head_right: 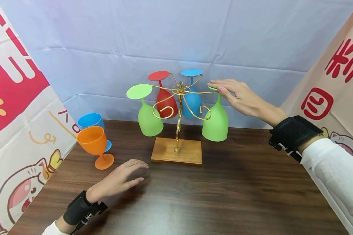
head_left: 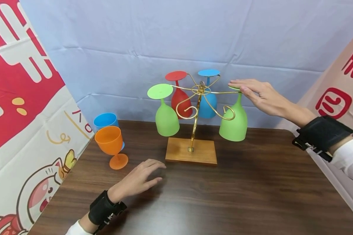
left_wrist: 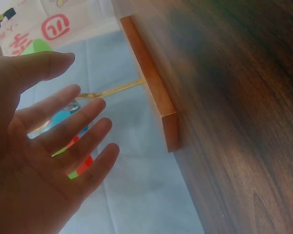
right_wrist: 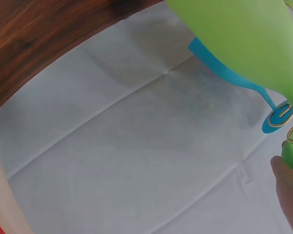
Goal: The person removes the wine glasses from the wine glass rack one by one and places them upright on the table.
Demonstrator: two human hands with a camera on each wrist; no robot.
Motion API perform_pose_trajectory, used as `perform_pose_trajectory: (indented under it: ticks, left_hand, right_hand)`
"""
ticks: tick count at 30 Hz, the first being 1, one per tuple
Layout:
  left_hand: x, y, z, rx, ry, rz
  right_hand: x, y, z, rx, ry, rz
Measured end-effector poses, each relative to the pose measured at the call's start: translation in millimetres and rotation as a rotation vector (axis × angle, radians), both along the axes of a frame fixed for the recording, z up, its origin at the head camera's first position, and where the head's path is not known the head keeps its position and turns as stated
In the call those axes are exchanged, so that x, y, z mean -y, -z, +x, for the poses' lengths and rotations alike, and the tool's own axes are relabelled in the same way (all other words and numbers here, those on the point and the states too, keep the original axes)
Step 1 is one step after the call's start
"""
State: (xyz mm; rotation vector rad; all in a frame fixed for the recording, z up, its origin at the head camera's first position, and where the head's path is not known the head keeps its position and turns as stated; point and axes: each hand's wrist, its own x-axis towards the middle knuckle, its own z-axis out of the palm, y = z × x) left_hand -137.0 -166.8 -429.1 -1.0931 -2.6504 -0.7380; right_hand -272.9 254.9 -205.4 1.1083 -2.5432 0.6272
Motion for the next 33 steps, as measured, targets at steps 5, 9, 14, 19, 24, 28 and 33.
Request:
perform_pose_trajectory:
  ticks: [5, 9, 14, 19, 24, 28, 33]
  left_hand:
    - [0.8, -0.7, 0.4, 0.002, -0.002, -0.006]
    - [1.4, -1.2, 1.3, 0.007, -0.004, -0.006]
    - [1.5, -1.9, 1.5, 0.023, -0.007, -0.002]
    - [2.9, -4.0, 1.1, 0.028, -0.009, 0.005]
    - [5.5, -6.7, 1.1, 0.04, -0.021, 0.007]
    - [12.1, -8.7, 1.7, 0.047, -0.036, -0.001]
    - [21.3, -9.5, 2.4, 0.066, -0.063, -0.024]
  right_hand:
    - [5.4, -1.1, 2.6, -0.017, -0.03, 0.019]
    - [12.2, -2.2, 2.6, -0.006, -0.046, 0.046]
    - [18.5, -4.2, -2.1, -0.003, -0.052, 0.061]
    - [25.1, -5.4, -7.9, 0.013, -0.059, 0.066]
    - [31.8, -6.5, -16.7, 0.029, -0.06, 0.076]
    - [34.5, -7.9, -22.5, 0.069, -0.032, 0.081]
    - [34.7, -8.9, -24.0, 0.108, -0.005, 0.076]
